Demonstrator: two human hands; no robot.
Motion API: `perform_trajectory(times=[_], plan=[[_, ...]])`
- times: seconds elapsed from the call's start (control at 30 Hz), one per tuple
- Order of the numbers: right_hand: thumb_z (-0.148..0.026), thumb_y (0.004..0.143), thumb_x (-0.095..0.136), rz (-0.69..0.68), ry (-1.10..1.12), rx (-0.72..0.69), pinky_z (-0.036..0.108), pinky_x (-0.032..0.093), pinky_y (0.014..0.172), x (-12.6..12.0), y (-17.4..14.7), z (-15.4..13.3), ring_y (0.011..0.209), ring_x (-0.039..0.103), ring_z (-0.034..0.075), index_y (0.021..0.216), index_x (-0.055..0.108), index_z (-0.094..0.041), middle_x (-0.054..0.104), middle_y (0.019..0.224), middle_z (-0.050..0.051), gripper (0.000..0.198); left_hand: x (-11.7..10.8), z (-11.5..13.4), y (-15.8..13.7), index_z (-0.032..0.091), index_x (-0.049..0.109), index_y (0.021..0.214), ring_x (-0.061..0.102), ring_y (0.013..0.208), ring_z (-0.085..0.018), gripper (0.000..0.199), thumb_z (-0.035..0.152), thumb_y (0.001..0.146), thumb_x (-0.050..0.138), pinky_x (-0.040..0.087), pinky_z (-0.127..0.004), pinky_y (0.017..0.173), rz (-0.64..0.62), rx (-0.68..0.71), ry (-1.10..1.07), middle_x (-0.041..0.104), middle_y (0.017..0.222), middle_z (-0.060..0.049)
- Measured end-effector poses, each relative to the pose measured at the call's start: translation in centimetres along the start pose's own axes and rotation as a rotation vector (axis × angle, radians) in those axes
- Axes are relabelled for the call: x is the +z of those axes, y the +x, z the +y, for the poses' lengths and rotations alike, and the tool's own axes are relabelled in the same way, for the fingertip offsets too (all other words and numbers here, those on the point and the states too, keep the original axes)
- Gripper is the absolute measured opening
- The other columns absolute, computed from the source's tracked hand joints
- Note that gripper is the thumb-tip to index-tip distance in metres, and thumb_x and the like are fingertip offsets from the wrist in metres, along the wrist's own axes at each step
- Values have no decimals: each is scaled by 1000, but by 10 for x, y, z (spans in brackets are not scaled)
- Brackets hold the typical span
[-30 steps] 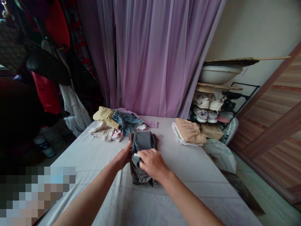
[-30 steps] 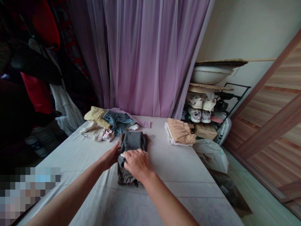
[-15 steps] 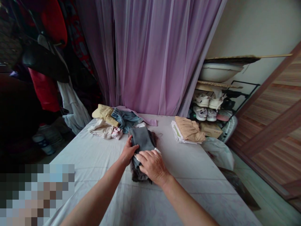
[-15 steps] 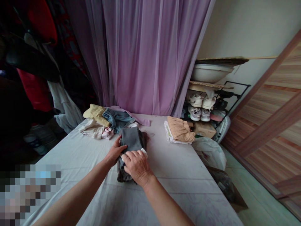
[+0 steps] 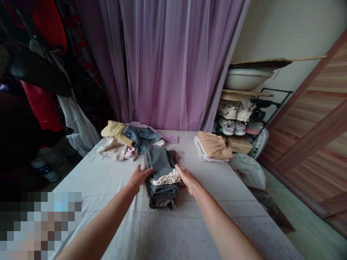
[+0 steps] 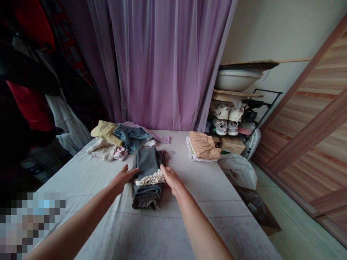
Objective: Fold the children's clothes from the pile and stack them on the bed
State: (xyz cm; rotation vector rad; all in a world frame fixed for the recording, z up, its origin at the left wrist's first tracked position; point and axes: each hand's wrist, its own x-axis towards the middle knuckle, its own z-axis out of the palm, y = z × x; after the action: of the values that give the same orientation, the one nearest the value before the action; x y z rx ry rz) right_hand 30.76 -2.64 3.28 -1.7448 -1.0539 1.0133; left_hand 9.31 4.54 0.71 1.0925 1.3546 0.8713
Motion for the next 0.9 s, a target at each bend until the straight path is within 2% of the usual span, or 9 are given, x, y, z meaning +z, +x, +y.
perform_trajectory(times=[0.07,0.17,0.27,0.33,0.4,0.5,0.57,0.7,0.9], plan=[[-60,82,51,-152,139,92,34,49,78,0,-1,5,88,65,22,95,67,-21,73,91,5,44,-4,4,-4,17,18,153,56,122,-30,114,50,64,82,53,-32,80,-6,-136,-56,47,145,-22],[-55,76,62,-204,182,181,32,47,74,-1,-6,7,82,64,20,89,67,-23,72,84,2,35,-5,11,-8,14,46,138,68,89,-23,93,54,62,82,50,-28,64,-43,-243,-18,71,106,-14],[-54,74,63,-217,77,297,33,44,73,-5,-6,7,77,61,19,84,67,-22,70,76,0,33,2,16,-13,13,66,105,65,69,-19,65,60,61,80,44,-24,53,-125,-244,77,71,75,-6],[-54,77,60,-246,23,346,32,43,73,-7,-5,7,72,59,17,79,67,-21,68,71,-1,34,11,17,-18,16,65,102,66,69,-18,59,56,63,80,46,-24,53,-138,-234,66,72,78,-5],[-51,79,56,-276,36,322,31,43,72,-6,-5,9,71,58,16,76,67,-20,68,71,-1,33,21,19,-23,18,59,114,68,72,-20,63,49,64,82,50,-27,57,-147,-237,-11,73,88,-6],[-48,81,52,-309,185,245,28,44,70,-2,-10,9,75,62,17,79,69,-20,72,77,0,32,35,20,-26,20,47,130,70,75,-24,77,38,64,83,55,-32,64,-154,-216,-145,73,92,-7],[-51,82,48,-312,312,248,28,45,68,0,-12,7,75,64,18,81,69,-20,73,78,2,37,43,23,-23,21,45,132,70,75,-23,76,32,65,82,56,-33,67,-146,-161,-197,73,92,-6],[-55,79,49,-148,377,162,28,46,66,-12,-1,-7,76,66,19,88,68,-20,73,80,3,40,64,44,-8,23,47,130,68,72,-19,67,25,69,76,57,-32,69,-168,-14,-254,71,94,-4],[-56,71,56,61,387,-57,26,46,64,-63,62,-45,81,66,20,85,66,-20,73,83,2,40,118,107,47,24,47,132,68,79,-19,71,24,68,77,56,-34,77,-228,228,-318,70,102,-4]])
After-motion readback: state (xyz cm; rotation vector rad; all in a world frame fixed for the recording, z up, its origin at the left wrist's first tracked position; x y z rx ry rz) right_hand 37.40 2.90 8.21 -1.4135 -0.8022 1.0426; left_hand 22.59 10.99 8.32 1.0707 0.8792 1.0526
